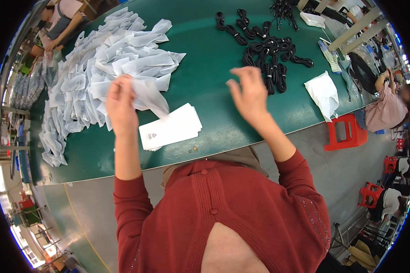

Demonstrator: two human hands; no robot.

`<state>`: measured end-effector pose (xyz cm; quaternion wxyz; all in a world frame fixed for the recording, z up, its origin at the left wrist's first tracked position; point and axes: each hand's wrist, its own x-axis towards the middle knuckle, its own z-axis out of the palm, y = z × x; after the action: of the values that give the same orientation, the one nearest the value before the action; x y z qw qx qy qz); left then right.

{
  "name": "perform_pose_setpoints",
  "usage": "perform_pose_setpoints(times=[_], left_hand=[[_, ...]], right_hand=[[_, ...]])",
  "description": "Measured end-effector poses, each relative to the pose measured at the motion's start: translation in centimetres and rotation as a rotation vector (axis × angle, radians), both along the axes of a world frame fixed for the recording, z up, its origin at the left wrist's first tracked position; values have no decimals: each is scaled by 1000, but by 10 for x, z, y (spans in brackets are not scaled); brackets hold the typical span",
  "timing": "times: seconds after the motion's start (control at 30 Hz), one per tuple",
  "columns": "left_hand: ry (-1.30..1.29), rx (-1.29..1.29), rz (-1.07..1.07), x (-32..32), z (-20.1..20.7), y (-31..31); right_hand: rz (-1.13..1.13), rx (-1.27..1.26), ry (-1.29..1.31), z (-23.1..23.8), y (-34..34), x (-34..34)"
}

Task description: The person repeatedly picks up black cables and white paper packets from a green table. They place each cable into a packet and then set the packet aside. The process is repetitive and involves handling items one at a time.

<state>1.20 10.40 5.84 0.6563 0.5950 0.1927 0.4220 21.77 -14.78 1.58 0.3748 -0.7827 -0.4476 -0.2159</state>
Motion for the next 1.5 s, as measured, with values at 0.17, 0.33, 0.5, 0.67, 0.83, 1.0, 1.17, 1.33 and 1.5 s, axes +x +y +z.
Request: perform_pose_setpoints(times=[0.17, 0.33, 0.5, 0.67, 0.83, 1.0, 1.17, 1.33, 1.5], left_hand=[[236, 523, 307, 3, 17, -5], [507, 766, -201, -8, -30, -78], [564, 854, -254, -12, -70, -98], [545, 595, -217, -12, -72, -99], [499, 328, -217, -14, -71, -97], [431, 402, -279, -13, -63, -103], [335, 791, -268, -9, -55, -106], [342, 821, -223, -4, -44, -104], [281, 397, -311, -1, -33, -87]], right_hand=[[-315, -391, -229, -27, -29, 55], [-143, -108, -18, -27, -32, 42], [203, -27, 447, 3, -29, -22], [385, -120, 263, -4, -31, -57], [498, -229, 77, -3, -31, -63], [635, -268, 267, -13, -27, -59], [370, -284, 1578, -4, -14, -68], [642, -50, 900, -22, -10, -79], [701, 181, 726, -8, -3, -78]])
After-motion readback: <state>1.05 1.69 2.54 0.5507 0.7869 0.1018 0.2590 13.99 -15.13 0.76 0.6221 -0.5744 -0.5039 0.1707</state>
